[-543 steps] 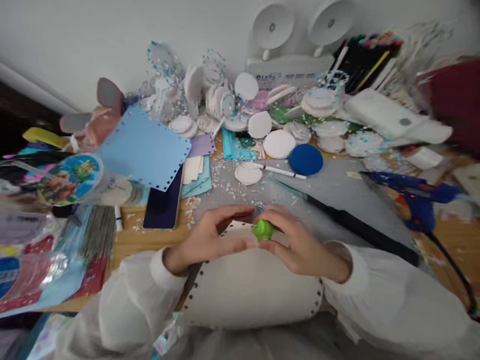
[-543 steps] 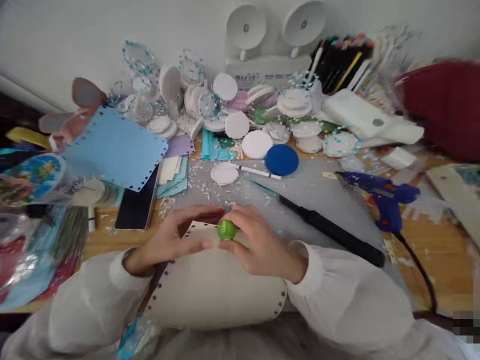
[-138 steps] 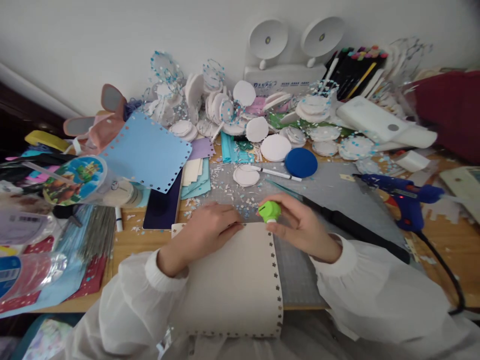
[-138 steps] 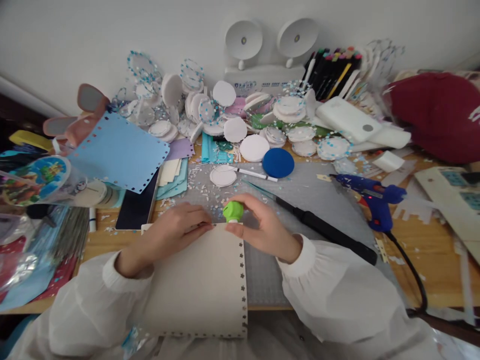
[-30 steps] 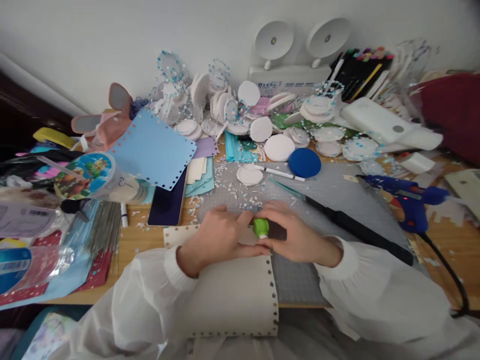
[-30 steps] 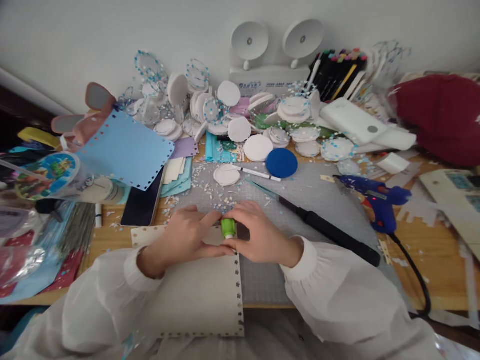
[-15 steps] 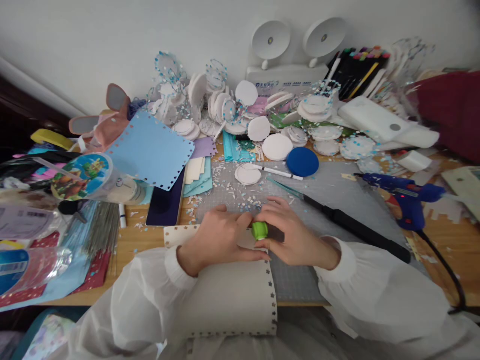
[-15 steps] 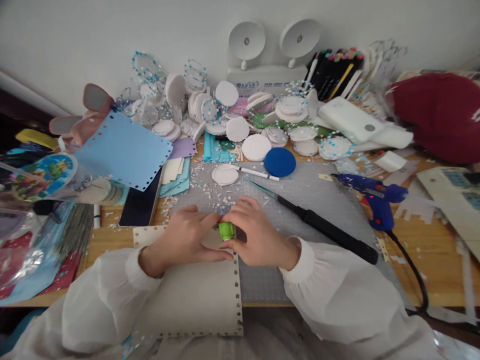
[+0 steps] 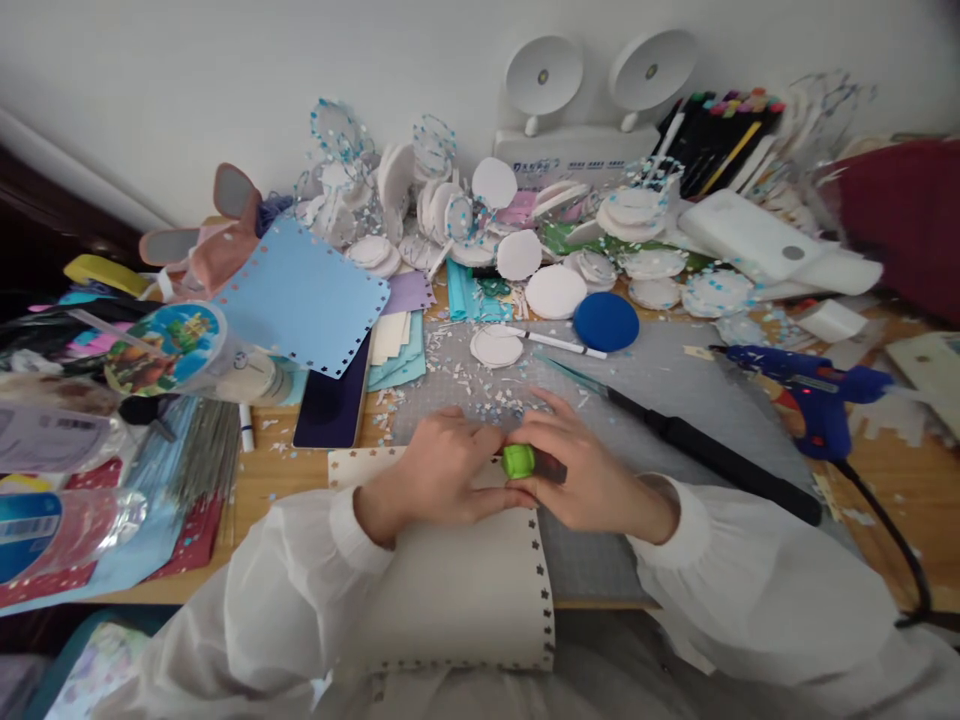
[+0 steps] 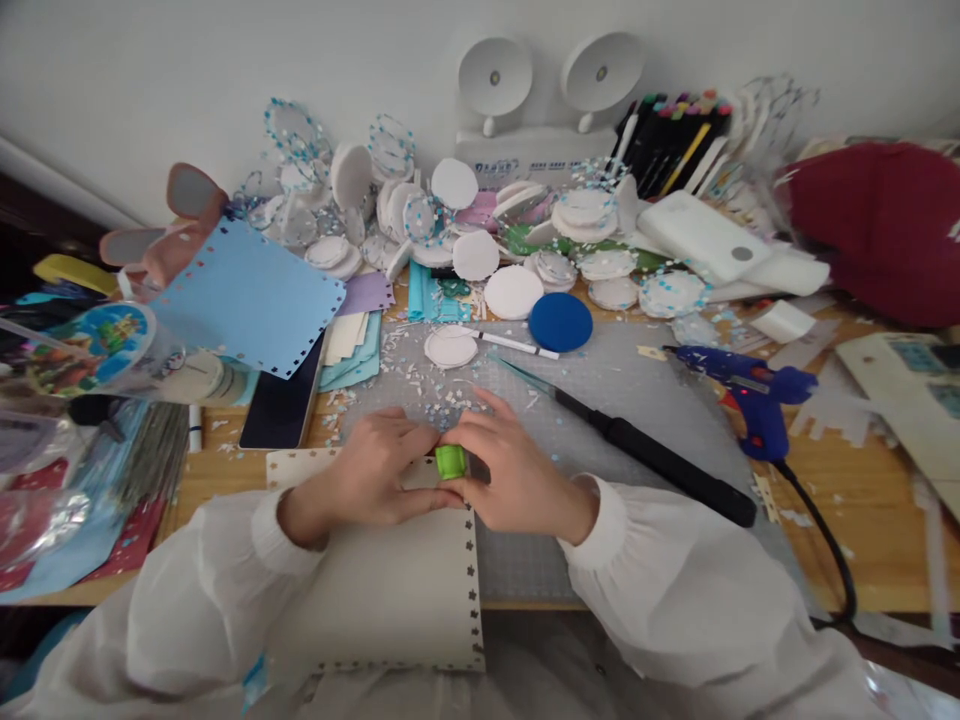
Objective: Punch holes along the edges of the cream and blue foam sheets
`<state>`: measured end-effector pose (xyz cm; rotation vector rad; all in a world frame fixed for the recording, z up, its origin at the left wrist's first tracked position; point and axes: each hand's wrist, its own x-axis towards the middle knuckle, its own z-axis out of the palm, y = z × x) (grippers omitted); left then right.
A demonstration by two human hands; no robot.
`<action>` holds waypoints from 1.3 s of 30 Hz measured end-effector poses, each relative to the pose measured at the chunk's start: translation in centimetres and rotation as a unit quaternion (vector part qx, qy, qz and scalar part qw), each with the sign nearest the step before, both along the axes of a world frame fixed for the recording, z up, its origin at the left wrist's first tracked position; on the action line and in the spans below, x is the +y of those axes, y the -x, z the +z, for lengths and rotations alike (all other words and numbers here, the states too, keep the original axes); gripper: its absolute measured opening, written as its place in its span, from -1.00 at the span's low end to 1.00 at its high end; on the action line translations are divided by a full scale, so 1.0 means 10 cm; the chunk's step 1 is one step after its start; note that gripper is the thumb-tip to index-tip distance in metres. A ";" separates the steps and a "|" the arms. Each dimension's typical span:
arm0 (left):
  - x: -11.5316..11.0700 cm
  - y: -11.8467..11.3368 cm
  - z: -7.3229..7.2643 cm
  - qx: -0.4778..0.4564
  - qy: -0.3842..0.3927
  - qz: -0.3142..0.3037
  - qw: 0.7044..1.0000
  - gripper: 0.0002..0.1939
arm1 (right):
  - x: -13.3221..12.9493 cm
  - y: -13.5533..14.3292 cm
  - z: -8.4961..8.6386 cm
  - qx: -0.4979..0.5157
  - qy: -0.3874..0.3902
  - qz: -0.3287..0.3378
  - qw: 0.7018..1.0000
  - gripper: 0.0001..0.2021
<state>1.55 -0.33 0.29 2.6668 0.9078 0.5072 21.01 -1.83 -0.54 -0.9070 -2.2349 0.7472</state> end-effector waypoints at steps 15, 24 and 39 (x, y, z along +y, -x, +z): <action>0.01 0.00 -0.02 0.036 -0.054 0.050 0.997 -0.34 | 0.05 -0.02 -0.01 0.014 0.010 -0.046 0.999 -0.76; 0.01 0.01 -0.04 0.056 -0.043 0.058 0.996 -0.34 | 0.04 -0.03 -0.07 0.027 0.026 -0.052 0.998 -0.67; 0.06 0.12 0.01 0.063 -0.042 -0.001 0.997 -0.76 | 0.06 -0.04 -0.03 0.021 0.037 -0.042 0.998 -0.63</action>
